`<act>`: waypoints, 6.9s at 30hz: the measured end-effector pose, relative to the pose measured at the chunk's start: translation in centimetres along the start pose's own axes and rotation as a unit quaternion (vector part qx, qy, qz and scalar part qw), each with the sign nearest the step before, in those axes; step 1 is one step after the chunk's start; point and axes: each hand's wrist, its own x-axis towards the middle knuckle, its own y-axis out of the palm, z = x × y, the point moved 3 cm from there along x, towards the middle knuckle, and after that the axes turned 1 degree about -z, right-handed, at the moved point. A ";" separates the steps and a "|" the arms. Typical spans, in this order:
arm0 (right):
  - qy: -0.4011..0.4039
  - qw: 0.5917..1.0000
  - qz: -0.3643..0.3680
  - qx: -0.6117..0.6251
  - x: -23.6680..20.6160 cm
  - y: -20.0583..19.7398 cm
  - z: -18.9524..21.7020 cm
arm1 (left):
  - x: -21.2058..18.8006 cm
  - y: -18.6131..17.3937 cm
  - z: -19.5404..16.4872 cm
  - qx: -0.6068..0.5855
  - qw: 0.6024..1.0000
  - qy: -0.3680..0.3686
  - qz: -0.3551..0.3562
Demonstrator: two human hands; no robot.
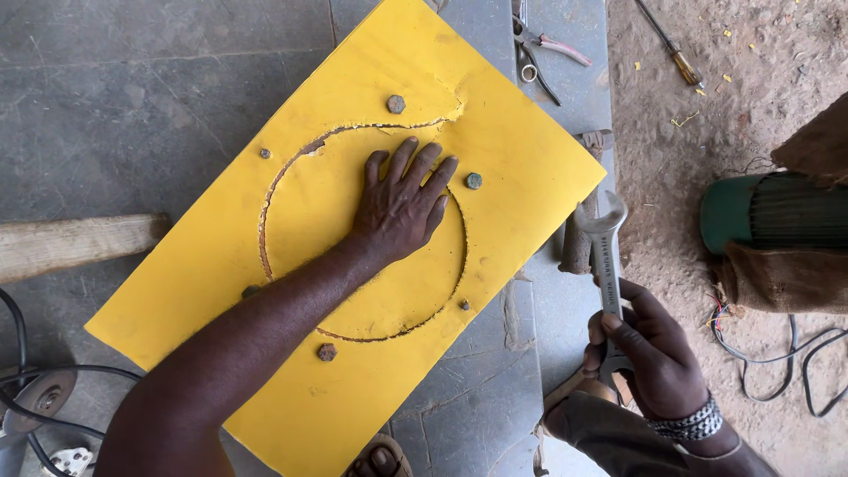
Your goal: The person uses a hammer to drive nails into a yellow board that has a circular cutout. The person holds the board with one hand and repeatedly strikes the nails with the hammer, moving around the perimeter of the cutout.
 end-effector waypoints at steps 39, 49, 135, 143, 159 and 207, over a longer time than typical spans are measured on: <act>-0.455 0.753 -0.140 -0.454 10.3 12.6 6.0 | 0.5 -0.9 2.6 -0.006 0.999 0.018 -0.038; -0.313 0.690 -0.104 -0.644 11.8 12.8 6.0 | 0.7 -1.1 2.4 -0.029 0.998 0.021 -0.043; -0.350 0.675 -0.086 -0.644 10.5 8.3 8.9 | 0.7 -2.1 -3.2 0.011 0.997 -0.027 0.065; -0.285 0.625 -0.090 -0.721 11.0 8.0 9.0 | 4.0 -2.0 -5.8 0.058 0.965 -0.104 0.234; -0.353 0.598 -0.124 -0.709 12.2 6.0 8.2 | 5.8 -2.0 -7.4 0.155 0.922 -0.119 0.333; -0.260 0.912 -0.194 -0.250 7.7 5.4 -2.1 | 4.3 -1.7 -7.2 0.166 0.922 -0.015 0.349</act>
